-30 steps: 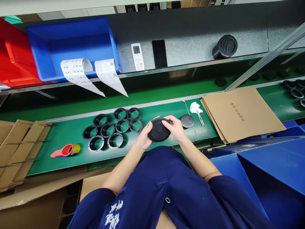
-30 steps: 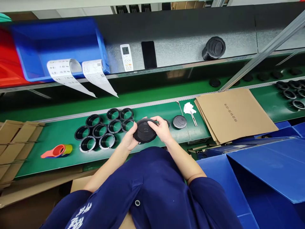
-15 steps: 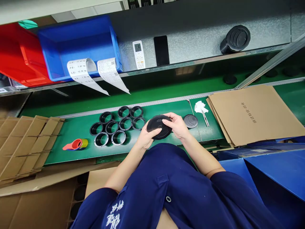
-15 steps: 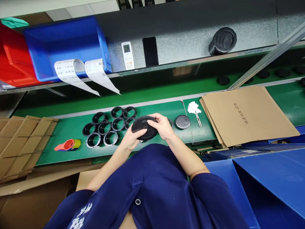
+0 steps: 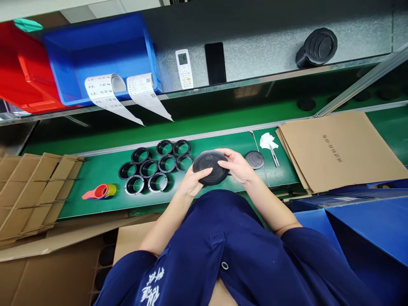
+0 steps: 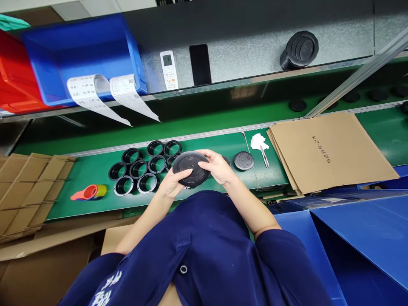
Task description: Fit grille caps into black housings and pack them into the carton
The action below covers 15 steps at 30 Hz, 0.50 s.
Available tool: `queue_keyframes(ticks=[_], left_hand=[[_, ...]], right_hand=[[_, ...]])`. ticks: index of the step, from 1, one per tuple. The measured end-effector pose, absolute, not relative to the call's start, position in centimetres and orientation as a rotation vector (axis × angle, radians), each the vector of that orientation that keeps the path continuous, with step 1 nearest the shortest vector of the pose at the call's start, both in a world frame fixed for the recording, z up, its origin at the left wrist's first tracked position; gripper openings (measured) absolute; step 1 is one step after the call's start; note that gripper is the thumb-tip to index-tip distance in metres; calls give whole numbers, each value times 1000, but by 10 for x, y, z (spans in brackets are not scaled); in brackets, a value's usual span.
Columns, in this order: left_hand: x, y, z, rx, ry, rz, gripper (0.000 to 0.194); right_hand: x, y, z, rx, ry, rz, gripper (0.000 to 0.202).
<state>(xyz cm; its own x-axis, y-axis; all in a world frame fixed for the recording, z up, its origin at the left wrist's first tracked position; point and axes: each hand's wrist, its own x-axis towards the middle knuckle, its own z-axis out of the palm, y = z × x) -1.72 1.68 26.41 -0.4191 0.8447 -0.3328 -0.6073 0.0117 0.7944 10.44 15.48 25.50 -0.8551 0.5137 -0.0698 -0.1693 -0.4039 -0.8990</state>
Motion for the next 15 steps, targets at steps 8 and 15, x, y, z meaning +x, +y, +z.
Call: queue_keyframes(ticks=[8, 15], left_hand=[[-21, 19, 253, -9, 785, 1655, 50], [-24, 21, 254, -70, 646, 1614, 61]], right_hand=[[100, 145, 234, -595, -1386, 2186, 57], [109, 143, 219, -598, -2016, 1403, 46]])
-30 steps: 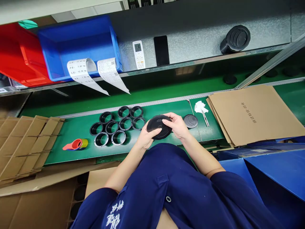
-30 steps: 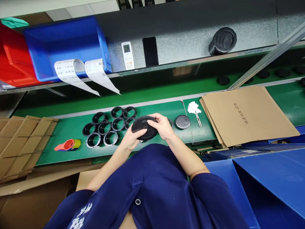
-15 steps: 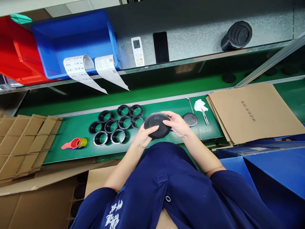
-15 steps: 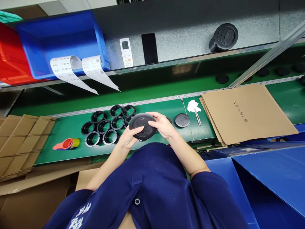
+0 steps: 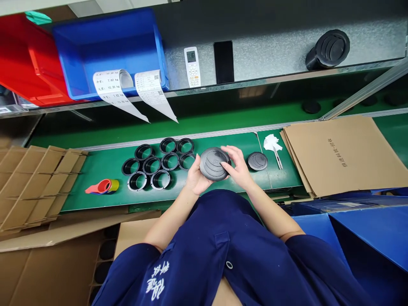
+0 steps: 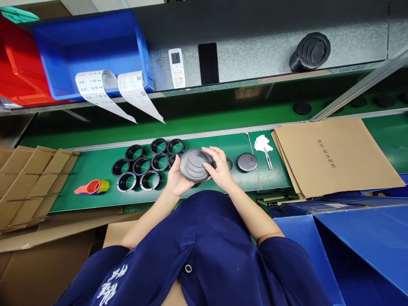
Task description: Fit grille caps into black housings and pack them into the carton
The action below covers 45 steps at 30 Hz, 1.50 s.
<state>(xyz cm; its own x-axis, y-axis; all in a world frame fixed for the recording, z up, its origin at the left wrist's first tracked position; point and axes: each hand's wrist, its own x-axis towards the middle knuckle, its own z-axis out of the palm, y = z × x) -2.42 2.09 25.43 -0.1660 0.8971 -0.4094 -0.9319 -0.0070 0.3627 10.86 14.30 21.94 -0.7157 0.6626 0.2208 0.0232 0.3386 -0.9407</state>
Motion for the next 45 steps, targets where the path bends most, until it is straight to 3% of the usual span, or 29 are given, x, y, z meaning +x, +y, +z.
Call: queue_keyframes(ticks=[2, 5, 15, 21, 28, 34, 40, 45], left_hand=[[-25, 21, 252, -91, 653, 1620, 60], [-24, 22, 247, -110, 681, 1635, 58], [-10, 26, 242, -86, 709, 1614, 57], [-11, 25, 239, -93, 677, 1650, 63], [-4, 29, 236, -65, 643, 1634, 56], [3, 34, 236, -89, 638, 1594, 62], [3, 40, 219, -262, 738, 1603, 56], [7, 37, 189, -565, 1001, 1455, 41]], right_hand=[[111, 145, 217, -609, -2171, 1105, 33], [111, 148, 210, -597, -2257, 955, 33], [113, 158, 215, -580, -2187, 1301, 60], [128, 153, 232, -525, -2146, 1290, 58], [134, 153, 221, -555, -2155, 1260, 56], [144, 157, 215, -595, -2141, 1250, 53], [146, 147, 184, -450, -2386, 989, 52], [152, 130, 137, -281, -2795, 1034, 74]])
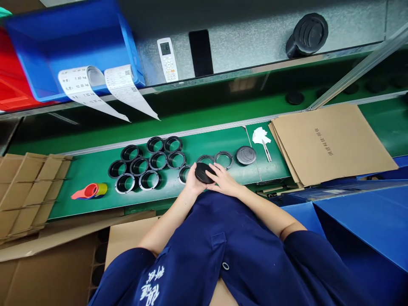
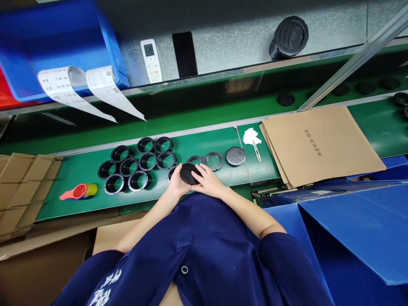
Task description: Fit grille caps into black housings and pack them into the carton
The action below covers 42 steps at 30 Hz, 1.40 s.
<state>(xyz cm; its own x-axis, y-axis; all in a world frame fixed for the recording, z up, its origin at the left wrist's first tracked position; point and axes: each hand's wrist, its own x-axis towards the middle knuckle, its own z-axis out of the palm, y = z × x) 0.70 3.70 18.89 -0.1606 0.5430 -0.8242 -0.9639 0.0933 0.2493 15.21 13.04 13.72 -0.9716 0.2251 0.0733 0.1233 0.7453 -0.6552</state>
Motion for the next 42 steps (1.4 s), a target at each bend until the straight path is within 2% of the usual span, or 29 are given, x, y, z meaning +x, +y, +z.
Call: queue_keyframes(ticks=[5, 7, 11, 14, 17, 23, 25, 28, 30, 34, 36, 40, 42], left_hand=[[23, 43, 181, -482, 1019, 1357, 34], [25, 46, 181, -428, 1015, 1342, 41], [17, 37, 174, -414, 1143, 1338, 54], [8, 17, 162, -461, 1186, 1365, 42], [3, -8, 152, -527, 1191, 1386, 28], [-3, -42, 141, -656, 1237, 1459, 21], [-4, -46, 140, -684, 1248, 1462, 21], [-4, -49, 140, -709, 1250, 1471, 22], [-6, -52, 140, -716, 1266, 1484, 22], [-10, -48, 139, -671, 1396, 1409, 19], [-11, -33, 137, -403, 1599, 1286, 21], [-4, 35, 127, 268, 1894, 1048, 33], [4, 82, 119, 437, 1879, 1055, 49]], right_hand=[[149, 138, 119, -394, -2765, 1382, 129], [143, 151, 114, -445, -2764, 1413, 135], [129, 186, 92, -871, -2830, 1036, 132], [123, 207, 70, -959, -2997, 734, 132], [121, 217, 52, -916, -3164, 606, 132], [114, 243, 47, -1009, -3202, 578, 131], [106, 255, 57, -985, -3184, 625, 117], [94, 264, 71, -957, -2971, 560, 84], [90, 262, 72, -980, -2838, 482, 74], [90, 248, 54, -931, -2995, 555, 72], [93, 249, 47, -913, -3042, 597, 72], [124, 275, 55, -1117, -2891, 527, 69], [153, 291, 63, -1279, -2854, 486, 75]])
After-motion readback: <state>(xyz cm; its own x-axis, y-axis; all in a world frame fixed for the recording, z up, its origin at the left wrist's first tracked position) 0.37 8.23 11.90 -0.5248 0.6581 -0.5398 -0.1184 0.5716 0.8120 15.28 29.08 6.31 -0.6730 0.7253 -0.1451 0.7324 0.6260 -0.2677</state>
